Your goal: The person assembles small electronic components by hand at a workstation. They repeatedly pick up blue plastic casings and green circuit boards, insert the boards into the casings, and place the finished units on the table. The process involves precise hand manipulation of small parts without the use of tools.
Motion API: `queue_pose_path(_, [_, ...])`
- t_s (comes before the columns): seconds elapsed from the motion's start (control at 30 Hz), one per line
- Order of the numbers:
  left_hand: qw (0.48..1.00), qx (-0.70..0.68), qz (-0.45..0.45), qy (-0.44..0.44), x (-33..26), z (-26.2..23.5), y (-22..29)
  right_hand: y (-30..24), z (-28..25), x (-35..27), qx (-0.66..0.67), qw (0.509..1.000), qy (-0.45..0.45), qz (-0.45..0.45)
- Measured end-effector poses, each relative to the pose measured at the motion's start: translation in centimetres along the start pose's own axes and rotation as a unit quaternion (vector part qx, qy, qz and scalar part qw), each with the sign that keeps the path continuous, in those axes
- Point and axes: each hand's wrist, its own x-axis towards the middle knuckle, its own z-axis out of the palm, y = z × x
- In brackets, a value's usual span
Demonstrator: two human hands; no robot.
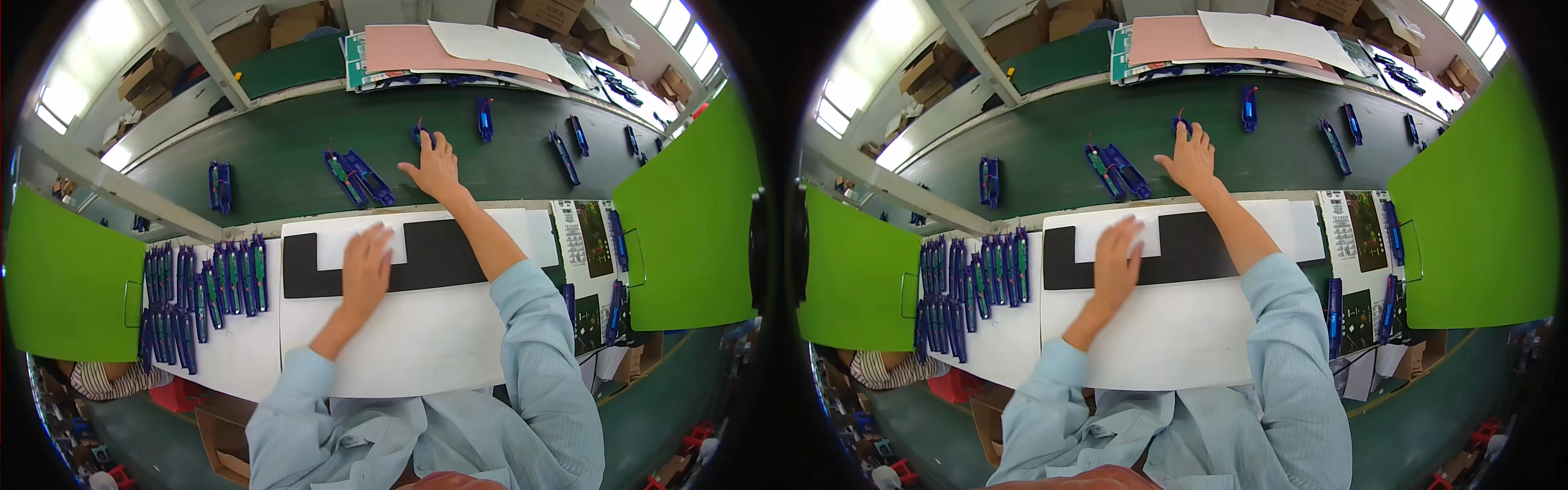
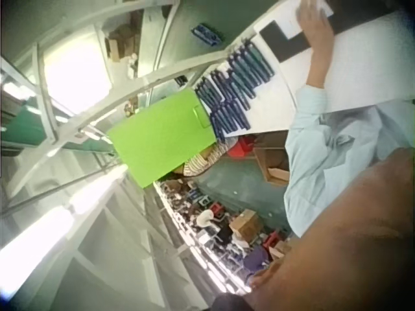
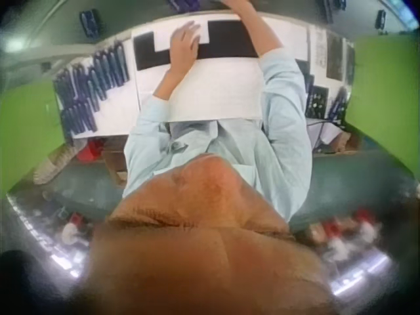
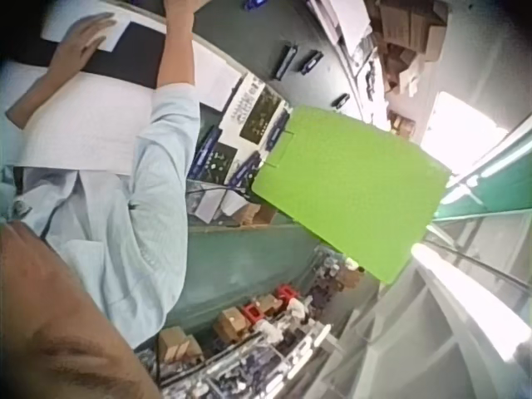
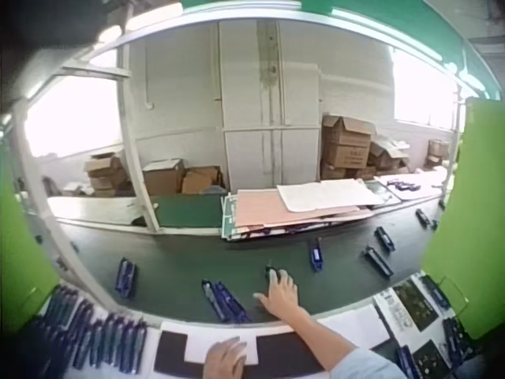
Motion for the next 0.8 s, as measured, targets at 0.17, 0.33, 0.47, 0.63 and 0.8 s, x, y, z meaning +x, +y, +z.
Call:
queue_pose_path(0.17, [0.998, -0.032, -0.037, -0.041, -4.2, 2.1, 3.1, 4.8, 1.9, 1.3, -0.015, 0.996, -0.087, -0.002])
queue_pose_path(0.33, [0.997, -0.031, -0.061, -0.018, -2.5, 2.5, 2.8, 10.0, -0.9, 7.9, -0.079, 0.989, 0.037, 0.119])
queue_pose_path(0.47, [0.997, -0.04, -0.061, -0.01, -2.6, 2.5, 2.8, 14.7, -1.9, 9.7, -0.096, 0.964, -0.042, 0.245])
queue_pose_path(0.63, [0.997, -0.053, -0.054, -0.004, -2.0, 2.3, 3.0, 14.4, -1.0, 9.7, -0.071, 0.962, -0.102, 0.242])
queue_pose_path(0.8, [0.987, -0.113, -0.074, 0.084, -3.0, 2.4, 1.6, 5.0, -3.9, 3.8, 0.204, 0.928, -0.213, 0.228])
